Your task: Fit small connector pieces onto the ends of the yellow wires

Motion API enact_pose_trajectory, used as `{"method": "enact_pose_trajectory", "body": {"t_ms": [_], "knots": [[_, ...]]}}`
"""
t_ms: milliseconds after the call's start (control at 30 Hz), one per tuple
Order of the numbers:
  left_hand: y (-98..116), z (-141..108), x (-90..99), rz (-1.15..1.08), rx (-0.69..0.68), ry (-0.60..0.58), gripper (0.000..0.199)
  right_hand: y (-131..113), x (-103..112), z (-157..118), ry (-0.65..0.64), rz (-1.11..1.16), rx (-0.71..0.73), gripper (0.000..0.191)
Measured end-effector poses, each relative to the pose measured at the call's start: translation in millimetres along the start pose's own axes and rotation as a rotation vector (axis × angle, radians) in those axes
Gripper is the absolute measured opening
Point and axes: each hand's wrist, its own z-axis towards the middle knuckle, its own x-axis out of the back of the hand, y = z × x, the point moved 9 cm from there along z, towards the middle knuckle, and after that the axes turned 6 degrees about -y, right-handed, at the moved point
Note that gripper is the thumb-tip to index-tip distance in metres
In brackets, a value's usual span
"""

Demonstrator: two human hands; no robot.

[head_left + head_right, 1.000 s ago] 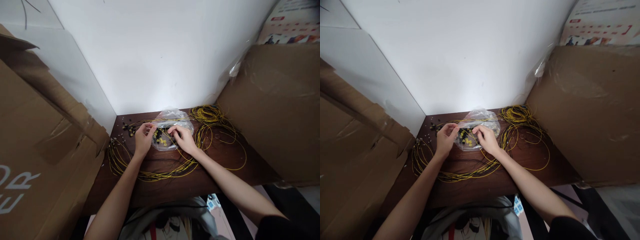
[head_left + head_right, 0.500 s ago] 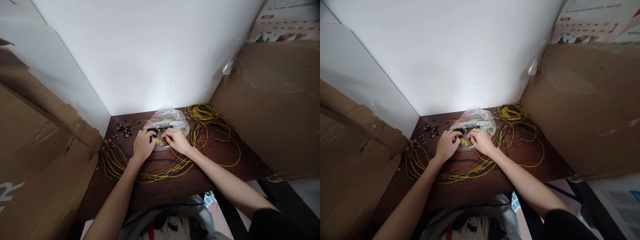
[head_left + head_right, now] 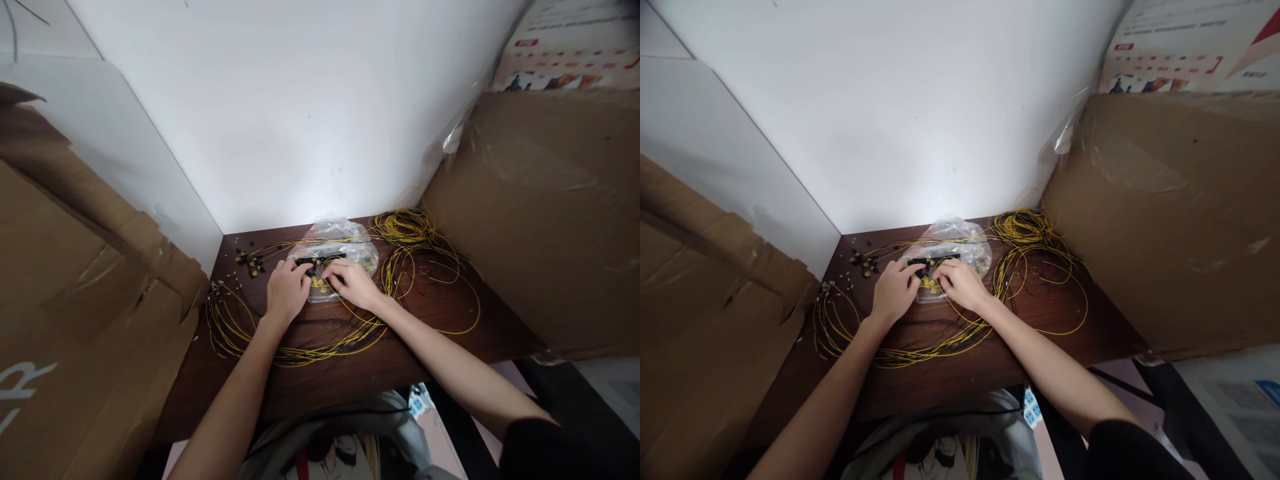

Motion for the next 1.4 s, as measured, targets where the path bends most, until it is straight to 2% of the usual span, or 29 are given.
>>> {"method": "enact_pose_trajectory", "body": {"t_ms": [167,367,467,633,900,1067,1233,1400], "knots": [[5.7,1.2,-5.1,-0.035,-0.053,0.000,0.033,-1.5,-0.1,0.0,0.000,-0.012,0.002,0.024],[6.6,0.4,-1.0,-0.162,-0.061,0.046,0.031,-1.0,1.0,-0.3,0.011,0.004,-0.001,0.024],[4.3,-0.4,0.1,-0.132,-0.022,0.062,0.030,0.9,0.4,-0.1,0.011,0.005,-0.017,0.023],[4.5,-1.1,-5.2,-0.076,-0.018,0.015,0.027,1.9,2.8,-0.7,0.041,0.006,-0.049,0.021],[6.7,-0.4,-7.2,-0.063,-0.026,-0.030,0.027,-1.7,-4.5,4.5,0.024,-0.219,-0.086,0.024],[7.7,-0.2,-6.6,-0.092,-0.039,-0.015,0.028,1.2,-7.6,4.8,0.032,-0.266,-0.103,0.015],[8.7,1.2,-0.7,-0.290,-0.071,0.037,0.031,1.6,1.1,2.9,0.115,-0.147,-0.083,0.010],[4.8,3.4,5.8,-0.544,-0.066,0.103,0.029,4.8,17.1,1.4,0.247,0.183,-0.096,0.009]]}}
